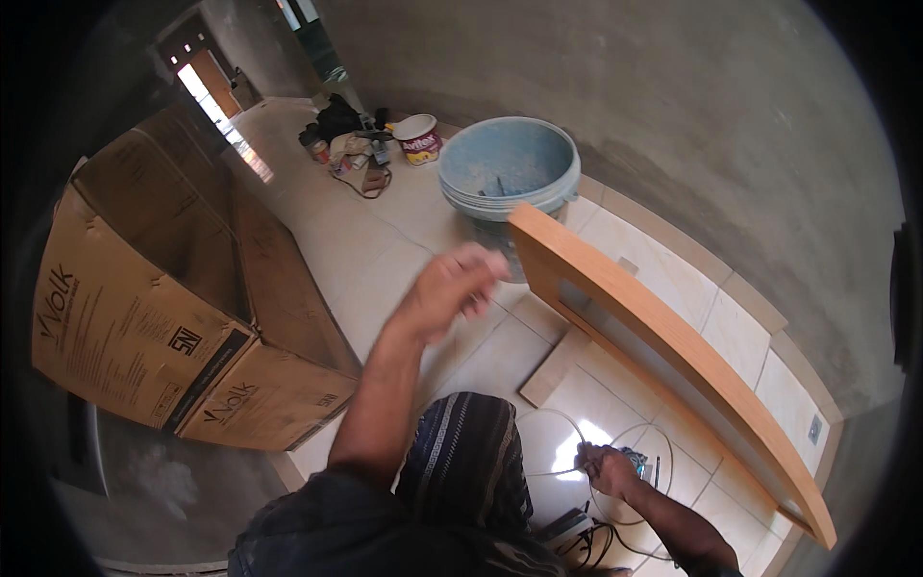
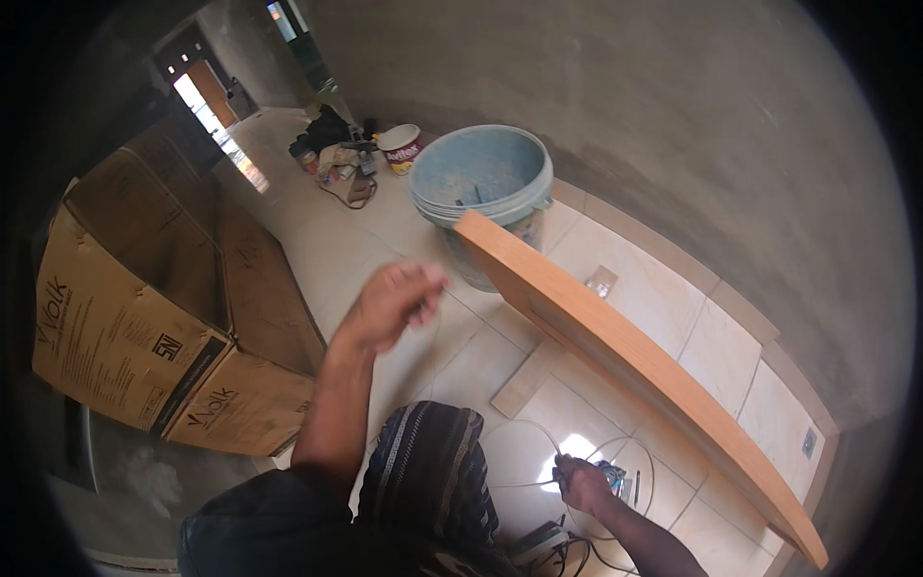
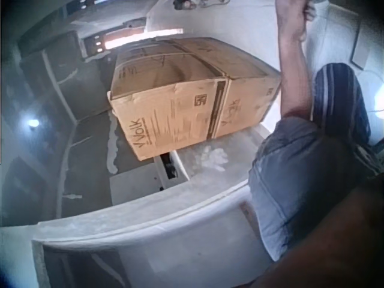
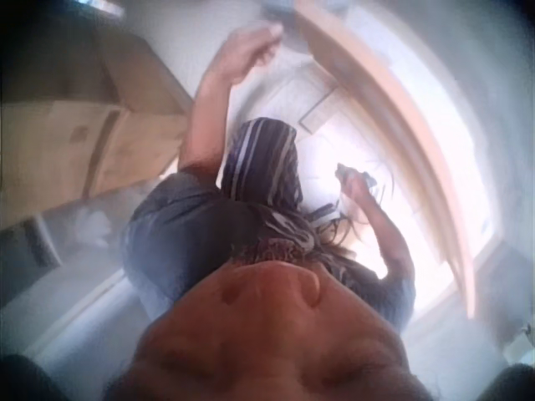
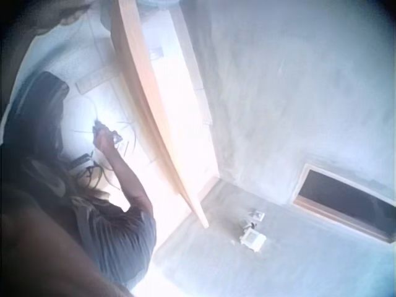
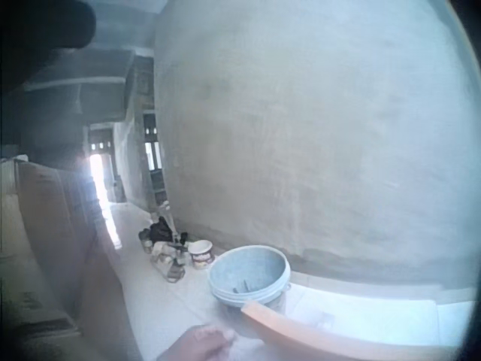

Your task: The person measures a wooden cabinet frame using a tape measure and marks it with a pen. They then position a metal hinge on the frame and mark the screw holes. The person retrieves a drill from a bucket and prepares to install the hinge.

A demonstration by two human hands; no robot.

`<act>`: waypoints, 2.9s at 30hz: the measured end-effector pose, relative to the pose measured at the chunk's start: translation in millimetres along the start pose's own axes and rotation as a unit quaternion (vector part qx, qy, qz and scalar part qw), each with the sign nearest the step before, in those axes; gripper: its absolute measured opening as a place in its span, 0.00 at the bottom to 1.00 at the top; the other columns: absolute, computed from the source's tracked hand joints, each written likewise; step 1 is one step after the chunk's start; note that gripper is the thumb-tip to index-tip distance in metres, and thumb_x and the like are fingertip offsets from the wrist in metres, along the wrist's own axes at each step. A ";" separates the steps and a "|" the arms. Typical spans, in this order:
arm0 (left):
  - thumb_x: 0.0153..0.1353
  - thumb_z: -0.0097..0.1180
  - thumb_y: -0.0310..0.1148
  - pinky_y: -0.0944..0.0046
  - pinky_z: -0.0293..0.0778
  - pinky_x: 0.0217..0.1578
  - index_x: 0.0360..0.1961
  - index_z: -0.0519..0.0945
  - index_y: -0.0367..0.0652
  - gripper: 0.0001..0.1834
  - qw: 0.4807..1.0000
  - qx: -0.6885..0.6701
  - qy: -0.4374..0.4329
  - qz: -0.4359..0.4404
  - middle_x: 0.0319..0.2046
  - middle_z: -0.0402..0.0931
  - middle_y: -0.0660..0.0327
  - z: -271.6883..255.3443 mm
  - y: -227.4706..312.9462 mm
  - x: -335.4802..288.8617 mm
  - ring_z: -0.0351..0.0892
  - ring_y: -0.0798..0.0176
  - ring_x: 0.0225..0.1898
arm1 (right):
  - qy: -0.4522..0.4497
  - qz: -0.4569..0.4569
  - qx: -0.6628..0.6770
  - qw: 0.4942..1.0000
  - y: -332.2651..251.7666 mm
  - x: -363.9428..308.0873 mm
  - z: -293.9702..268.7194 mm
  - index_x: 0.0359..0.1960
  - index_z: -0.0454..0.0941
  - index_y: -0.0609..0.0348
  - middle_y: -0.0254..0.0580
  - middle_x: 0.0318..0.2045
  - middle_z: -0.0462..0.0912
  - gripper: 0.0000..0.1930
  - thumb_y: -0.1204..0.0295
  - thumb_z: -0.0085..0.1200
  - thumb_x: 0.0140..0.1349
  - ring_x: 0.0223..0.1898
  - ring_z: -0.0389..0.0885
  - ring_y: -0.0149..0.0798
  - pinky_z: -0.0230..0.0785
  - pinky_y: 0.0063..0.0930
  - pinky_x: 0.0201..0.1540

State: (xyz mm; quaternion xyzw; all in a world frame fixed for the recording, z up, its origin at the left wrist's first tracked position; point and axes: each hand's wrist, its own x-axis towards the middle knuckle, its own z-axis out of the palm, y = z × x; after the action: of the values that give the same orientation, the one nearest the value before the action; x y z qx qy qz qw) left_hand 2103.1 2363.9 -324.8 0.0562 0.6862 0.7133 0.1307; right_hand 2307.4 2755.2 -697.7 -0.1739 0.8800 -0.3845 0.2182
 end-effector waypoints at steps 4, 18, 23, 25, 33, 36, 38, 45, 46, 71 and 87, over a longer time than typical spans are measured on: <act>0.68 0.63 0.55 0.59 0.84 0.41 0.65 0.69 0.37 0.37 0.956 -0.158 0.232 -0.084 0.50 0.75 0.50 -84.7 -30.5 83.1 0.81 0.59 0.45 | -0.031 0.025 0.001 0.999 -23.1 0.6 -16.7 0.56 0.78 0.60 0.48 0.48 0.85 0.18 0.75 0.43 0.67 0.50 0.84 0.49 0.77 0.42 0.56; 0.55 0.58 0.36 0.19 0.72 0.56 0.67 0.63 0.38 0.38 0.903 -0.354 0.203 -0.134 0.65 0.63 0.40 -107.3 -84.2 216.5 0.67 0.31 0.65 | 0.032 0.015 -0.163 0.986 -123.1 13.5 -27.2 0.42 0.84 0.60 0.53 0.38 0.87 0.09 0.69 0.59 0.63 0.39 0.87 0.53 0.81 0.41 0.47; 0.53 0.56 0.27 0.18 0.72 0.57 0.60 0.66 0.32 0.31 0.889 -0.393 0.220 -0.080 0.59 0.66 0.39 -84.0 -87.0 176.6 0.71 0.28 0.61 | -0.005 0.074 -0.171 0.983 -146.8 7.0 -47.3 0.47 0.84 0.59 0.53 0.43 0.87 0.13 0.67 0.59 0.65 0.44 0.87 0.51 0.80 0.40 0.52; 0.52 0.56 0.26 0.19 0.72 0.58 0.58 0.67 0.32 0.30 0.882 -0.397 0.244 -0.067 0.59 0.66 0.39 -80.4 -92.2 161.4 0.71 0.29 0.61 | -0.019 0.081 -0.173 0.981 -158.6 10.8 -53.6 0.49 0.85 0.59 0.53 0.45 0.86 0.14 0.66 0.58 0.66 0.46 0.87 0.52 0.80 0.39 0.54; 0.49 0.56 0.20 0.21 0.72 0.60 0.59 0.65 0.38 0.32 0.839 -0.449 0.306 0.020 0.58 0.65 0.43 -59.8 -135.1 119.0 0.72 0.34 0.61 | -0.033 -0.110 -0.221 0.968 -264.7 20.0 -132.8 0.48 0.84 0.61 0.49 0.46 0.86 0.12 0.68 0.55 0.68 0.47 0.86 0.51 0.80 0.41 0.54; 0.49 0.56 0.19 0.21 0.71 0.61 0.66 0.58 0.44 0.40 0.810 -0.481 0.334 0.026 0.60 0.63 0.47 -39.3 -130.4 106.8 0.71 0.38 0.62 | 0.053 -0.195 -0.233 0.951 -296.5 10.7 -169.6 0.44 0.83 0.61 0.46 0.42 0.86 0.11 0.74 0.61 0.60 0.43 0.87 0.48 0.80 0.40 0.51; 0.50 0.57 0.19 0.21 0.70 0.62 0.69 0.55 0.45 0.43 0.807 -0.483 0.338 0.043 0.61 0.62 0.48 -34.6 -128.6 102.8 0.70 0.39 0.63 | 0.133 -0.287 -0.250 0.915 -313.8 9.8 -193.8 0.41 0.83 0.61 0.45 0.41 0.85 0.12 0.76 0.64 0.54 0.40 0.86 0.46 0.80 0.39 0.48; 0.49 0.59 0.20 0.22 0.67 0.64 0.77 0.42 0.56 0.57 0.819 -0.475 0.321 0.040 0.71 0.54 0.50 -50.4 -134.4 121.2 0.65 0.41 0.68 | 0.450 -0.228 -0.445 0.740 -361.0 17.8 -261.9 0.52 0.78 0.64 0.55 0.47 0.79 0.21 0.77 0.65 0.54 0.45 0.77 0.57 0.69 0.48 0.48; 0.49 0.60 0.21 0.22 0.67 0.65 0.77 0.42 0.54 0.57 0.824 -0.464 0.324 0.027 0.71 0.54 0.49 -53.1 -128.3 127.1 0.65 0.41 0.68 | 0.454 -0.187 -0.481 0.726 -364.7 23.3 -269.5 0.53 0.78 0.64 0.55 0.48 0.79 0.21 0.75 0.65 0.57 0.46 0.77 0.57 0.69 0.48 0.49; 0.54 0.54 0.25 0.20 0.66 0.63 0.59 0.67 0.33 0.28 0.841 -0.481 0.247 0.008 0.63 0.65 0.42 -105.6 -146.4 129.1 0.66 0.34 0.67 | 0.374 -0.067 -0.176 0.908 -315.4 45.4 -279.6 0.56 0.78 0.64 0.56 0.45 0.85 0.20 0.60 0.55 0.75 0.43 0.86 0.49 0.78 0.38 0.46; 0.49 0.50 0.19 0.29 0.64 0.69 0.72 0.62 0.44 0.44 0.844 -0.440 0.304 0.025 0.66 0.68 0.51 -102.0 -155.2 -98.4 0.68 0.41 0.69 | 0.347 -0.014 -0.087 0.934 -315.0 43.4 -279.8 0.58 0.77 0.67 0.55 0.50 0.83 0.25 0.55 0.40 0.82 0.52 0.80 0.45 0.70 0.37 0.59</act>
State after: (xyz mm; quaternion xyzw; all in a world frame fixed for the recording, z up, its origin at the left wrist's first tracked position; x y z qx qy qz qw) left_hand 2187.9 2243.3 -474.5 -0.2102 0.3039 0.9247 -0.0912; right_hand 2169.4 2699.9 -301.1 -0.0609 0.9285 -0.3455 -0.1219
